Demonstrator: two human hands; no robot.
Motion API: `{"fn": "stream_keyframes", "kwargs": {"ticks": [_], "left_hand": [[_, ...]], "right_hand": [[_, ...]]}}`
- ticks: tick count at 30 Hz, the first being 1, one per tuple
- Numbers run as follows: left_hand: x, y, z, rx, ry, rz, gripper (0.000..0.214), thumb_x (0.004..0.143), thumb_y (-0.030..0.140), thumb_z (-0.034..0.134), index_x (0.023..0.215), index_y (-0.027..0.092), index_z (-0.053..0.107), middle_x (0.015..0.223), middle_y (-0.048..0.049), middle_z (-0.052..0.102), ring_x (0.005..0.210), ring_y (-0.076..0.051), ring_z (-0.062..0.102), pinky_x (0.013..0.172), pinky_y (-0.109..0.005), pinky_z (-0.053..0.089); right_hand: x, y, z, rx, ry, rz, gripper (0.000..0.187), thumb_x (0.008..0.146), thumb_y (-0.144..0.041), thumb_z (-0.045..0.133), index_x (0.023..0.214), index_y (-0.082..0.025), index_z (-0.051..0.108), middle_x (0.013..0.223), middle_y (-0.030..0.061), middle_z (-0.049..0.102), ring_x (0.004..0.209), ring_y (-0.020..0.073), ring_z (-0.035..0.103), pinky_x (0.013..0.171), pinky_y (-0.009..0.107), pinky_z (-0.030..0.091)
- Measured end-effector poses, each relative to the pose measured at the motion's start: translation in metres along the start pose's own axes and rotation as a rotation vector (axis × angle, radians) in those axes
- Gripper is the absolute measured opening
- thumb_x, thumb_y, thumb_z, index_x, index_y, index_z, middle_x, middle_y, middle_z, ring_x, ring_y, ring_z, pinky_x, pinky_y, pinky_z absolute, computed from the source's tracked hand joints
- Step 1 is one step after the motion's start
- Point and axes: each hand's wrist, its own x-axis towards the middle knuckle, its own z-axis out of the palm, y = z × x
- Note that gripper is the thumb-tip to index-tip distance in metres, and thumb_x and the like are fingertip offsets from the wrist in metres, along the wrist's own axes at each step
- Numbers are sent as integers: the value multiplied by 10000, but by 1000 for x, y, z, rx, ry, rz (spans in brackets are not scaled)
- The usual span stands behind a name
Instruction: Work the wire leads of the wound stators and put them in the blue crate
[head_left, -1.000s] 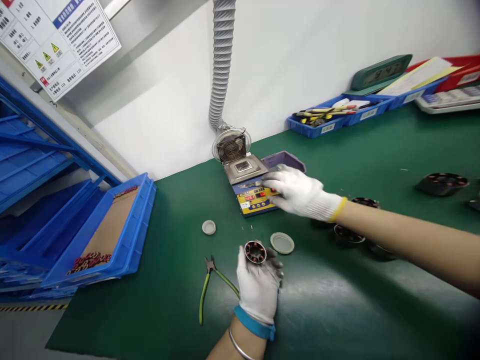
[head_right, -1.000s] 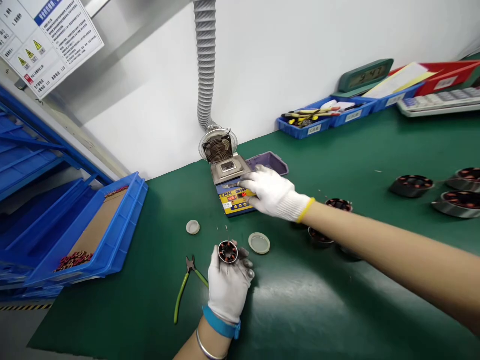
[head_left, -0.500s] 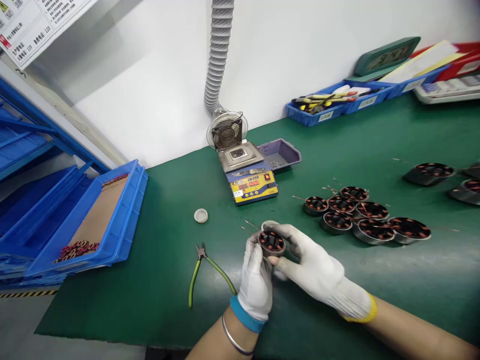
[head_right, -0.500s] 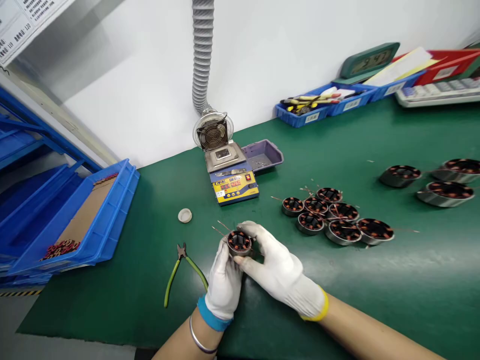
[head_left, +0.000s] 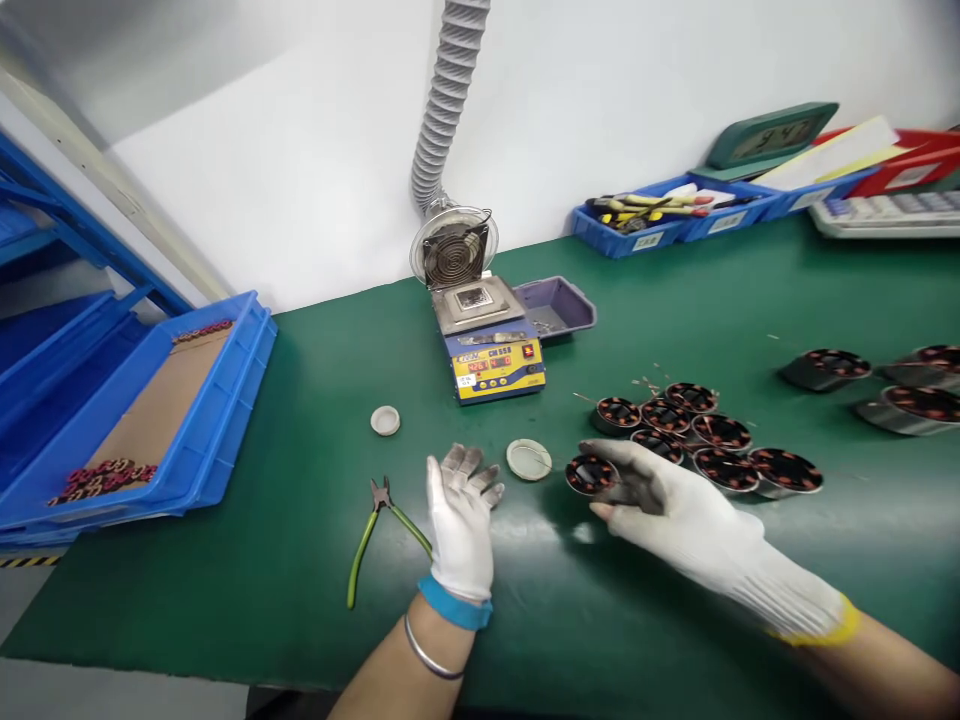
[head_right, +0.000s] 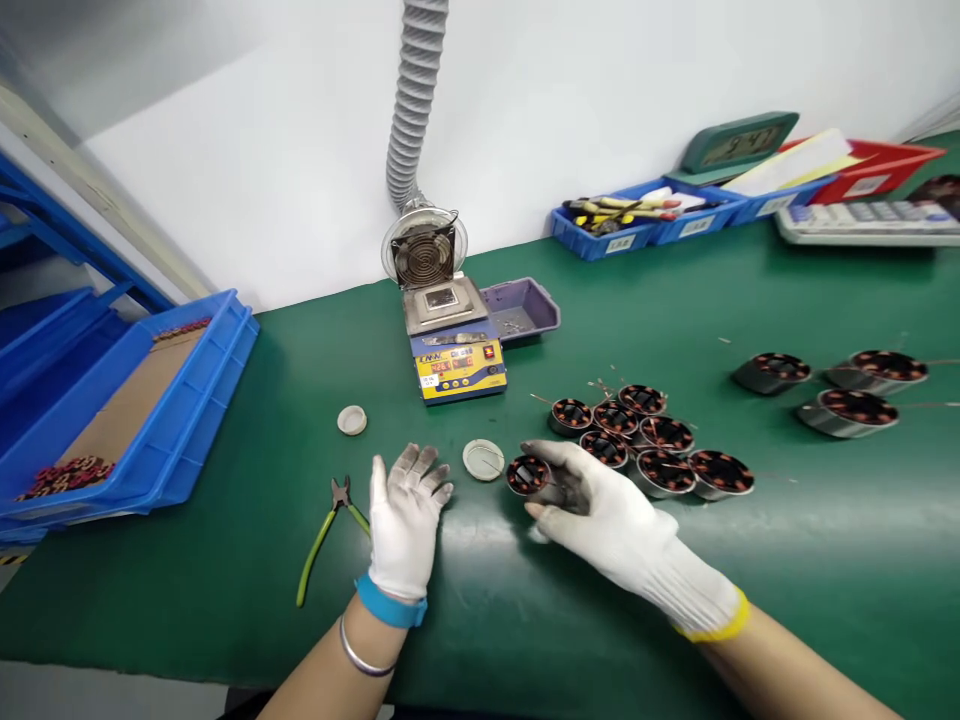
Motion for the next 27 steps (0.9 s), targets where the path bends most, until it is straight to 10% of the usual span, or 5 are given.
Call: {"fn": "stream_keyframes", "kwargs": {"ticks": [14,22,27], "left_hand": [[10,-6,-2,-8,53,-61,339,1075,486,467,1090,184,620,983,-77,730,770,-183,710,679,-279,521],[11,-6,-3,8,46,-47,330,1068,481,480,1107,187,623,969,-66,723,763,-176,698,681,-277,519],[8,-3,-1,36,61,-48,314,1093,435,433,1140,183,614,955,-57,715,758,-167,689,701,-279,525]], "right_hand": [[30,15,-4,-293,39,-56,621,735,-429,801,1322,-248,707,1030,82,804,917,294,794,844,406,674],[35,-16,-4,-1080,259,-911,300,933,-214,599,1191,-234,751,1109,131,775,874,296,722,747,425,574],[40,-27,11,-1367,341,-1070,335,947,-12,548,1079,-222,773,1011,76,801,757,201,672,674,331,463]]}}
